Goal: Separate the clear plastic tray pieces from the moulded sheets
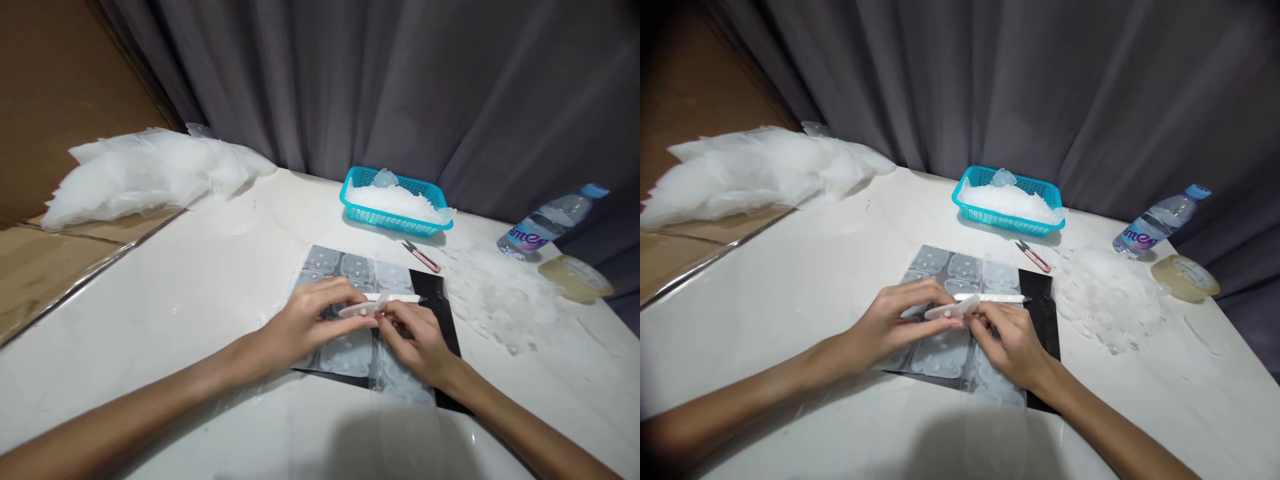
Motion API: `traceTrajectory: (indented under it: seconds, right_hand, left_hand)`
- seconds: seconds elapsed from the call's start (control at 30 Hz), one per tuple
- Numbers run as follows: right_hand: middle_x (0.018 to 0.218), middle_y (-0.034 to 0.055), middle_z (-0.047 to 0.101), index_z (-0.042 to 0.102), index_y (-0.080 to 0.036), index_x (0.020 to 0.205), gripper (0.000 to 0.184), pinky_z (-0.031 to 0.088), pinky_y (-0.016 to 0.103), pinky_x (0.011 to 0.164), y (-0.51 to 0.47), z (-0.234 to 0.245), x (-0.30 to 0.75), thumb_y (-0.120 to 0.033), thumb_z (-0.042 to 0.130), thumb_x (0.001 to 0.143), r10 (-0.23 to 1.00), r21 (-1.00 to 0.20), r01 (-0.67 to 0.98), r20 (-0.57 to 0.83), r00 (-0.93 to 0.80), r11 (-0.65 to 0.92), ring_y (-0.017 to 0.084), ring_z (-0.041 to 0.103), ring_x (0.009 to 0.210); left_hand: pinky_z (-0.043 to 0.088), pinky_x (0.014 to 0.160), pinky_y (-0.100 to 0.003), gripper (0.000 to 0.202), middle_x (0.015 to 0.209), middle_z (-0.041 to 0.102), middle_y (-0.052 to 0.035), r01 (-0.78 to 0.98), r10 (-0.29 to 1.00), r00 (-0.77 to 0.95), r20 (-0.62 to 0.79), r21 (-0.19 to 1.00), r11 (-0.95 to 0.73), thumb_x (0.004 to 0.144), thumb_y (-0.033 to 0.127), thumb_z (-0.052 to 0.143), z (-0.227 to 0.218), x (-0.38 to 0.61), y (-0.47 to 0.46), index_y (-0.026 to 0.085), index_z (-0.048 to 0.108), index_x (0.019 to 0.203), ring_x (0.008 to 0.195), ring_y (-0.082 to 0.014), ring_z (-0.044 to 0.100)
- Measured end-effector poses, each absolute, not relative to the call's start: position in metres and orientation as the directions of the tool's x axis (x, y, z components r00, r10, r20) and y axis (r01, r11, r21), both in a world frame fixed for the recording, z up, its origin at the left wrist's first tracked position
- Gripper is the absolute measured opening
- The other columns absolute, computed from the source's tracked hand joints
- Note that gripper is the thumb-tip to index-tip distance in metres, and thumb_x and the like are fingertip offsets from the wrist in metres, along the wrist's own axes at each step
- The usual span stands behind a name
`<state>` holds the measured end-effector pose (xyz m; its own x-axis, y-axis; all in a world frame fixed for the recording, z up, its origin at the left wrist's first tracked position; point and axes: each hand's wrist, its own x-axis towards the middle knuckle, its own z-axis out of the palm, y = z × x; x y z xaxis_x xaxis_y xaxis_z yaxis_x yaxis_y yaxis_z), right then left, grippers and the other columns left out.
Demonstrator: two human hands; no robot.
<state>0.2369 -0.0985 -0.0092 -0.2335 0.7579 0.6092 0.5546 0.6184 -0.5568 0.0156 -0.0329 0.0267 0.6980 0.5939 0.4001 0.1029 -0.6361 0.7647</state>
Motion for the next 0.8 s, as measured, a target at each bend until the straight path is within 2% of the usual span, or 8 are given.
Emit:
traceTrajectory:
  seconds: [0.13,0.23,0.3,0.37,0.43,0.5,0.63,0.8]
  right_hand:
    - [0.063,-0.0045,0.057,0.064,-0.020,0.090,0.011,0.044,0.021,0.057,-0.099,-0.011,0.238,-0.019,0.063,0.101,0.759,-0.566,0.557,0.620,-0.199,0.608,0.009,0.052,0.054]
    - [0.062,-0.0048,0.056,0.064,-0.020,0.088,0.012,0.043,0.021,0.056,-0.100,-0.012,0.238,-0.020,0.065,0.099,0.765,-0.577,0.561,0.621,-0.171,0.594,0.009,0.051,0.053]
    - [0.062,-0.0049,0.057,0.065,-0.020,0.090,0.009,0.043,0.021,0.055,-0.100,-0.011,0.237,-0.021,0.065,0.100,0.783,-0.607,0.554,0.605,-0.143,0.570,0.009,0.051,0.052]
    - [0.062,-0.0050,0.058,0.068,-0.019,0.095,0.006,0.043,0.022,0.053,-0.100,-0.010,0.236,-0.023,0.065,0.099,0.814,-0.664,0.526,0.572,-0.099,0.531,0.009,0.050,0.051]
    - [0.060,-0.0049,0.059,0.071,-0.019,0.096,0.009,0.043,0.023,0.052,-0.099,-0.008,0.235,-0.027,0.066,0.099,0.865,-0.756,0.463,0.499,-0.052,0.464,0.009,0.049,0.050]
    - [0.058,-0.0044,0.059,0.073,-0.018,0.094,0.015,0.043,0.024,0.051,-0.097,-0.006,0.235,-0.032,0.067,0.098,0.924,-0.857,0.364,0.380,-0.028,0.364,0.010,0.050,0.049]
    - [0.053,-0.0051,0.057,0.071,-0.018,0.089,0.025,0.041,0.024,0.050,-0.093,-0.004,0.239,-0.041,0.071,0.096,0.988,-0.978,0.145,0.146,-0.047,0.151,0.010,0.049,0.046]
    - [0.049,-0.0066,0.054,0.070,-0.018,0.082,0.030,0.039,0.023,0.050,-0.089,-0.004,0.245,-0.045,0.072,0.095,0.992,-0.997,0.054,0.055,-0.117,0.061,0.008,0.043,0.044]
  left_hand:
    - [0.045,0.075,-0.026,0.011,0.089,0.068,-0.0003,0.147,0.622,0.693,0.364,0.774,-0.616,0.099,0.028,0.073,0.030,0.017,-0.029,0.018,0.071,0.098,0.081,-0.0136,0.061]
    - [0.042,0.070,-0.026,0.017,0.080,0.061,0.0012,0.177,0.676,0.663,0.323,0.809,-0.560,0.098,0.029,0.072,0.034,0.018,-0.028,0.016,0.070,0.088,0.075,-0.0125,0.056]
    - [0.042,0.070,-0.027,0.023,0.078,0.059,0.0011,0.181,0.727,0.639,0.251,0.870,-0.459,0.097,0.032,0.072,0.036,0.019,-0.027,0.015,0.069,0.082,0.074,-0.0126,0.054]
    - [0.045,0.072,-0.028,0.025,0.082,0.065,-0.0016,0.144,0.755,0.652,0.077,0.964,-0.223,0.097,0.037,0.073,0.036,0.020,-0.024,0.014,0.073,0.087,0.078,-0.0144,0.058]
    - [0.049,0.072,-0.030,0.031,0.088,0.071,-0.0059,0.116,0.719,0.681,-0.139,0.990,0.082,0.094,0.043,0.074,0.036,0.020,-0.022,0.012,0.074,0.096,0.080,-0.0172,0.064]
    - [0.051,0.070,-0.031,0.036,0.088,0.074,-0.0084,0.121,0.672,0.685,-0.280,0.954,0.274,0.091,0.046,0.077,0.035,0.021,-0.019,0.011,0.074,0.096,0.077,-0.0186,0.067]
    - [0.052,0.068,-0.027,0.036,0.087,0.076,-0.0083,0.135,0.651,0.667,-0.362,0.918,0.373,0.087,0.047,0.081,0.037,0.021,-0.018,0.011,0.075,0.091,0.074,-0.0165,0.068]
    - [0.049,0.061,-0.023,0.033,0.080,0.074,-0.0061,0.146,0.595,0.680,-0.428,0.875,0.462,0.086,0.044,0.083,0.038,0.020,-0.018,0.012,0.077,0.087,0.068,-0.0135,0.065]
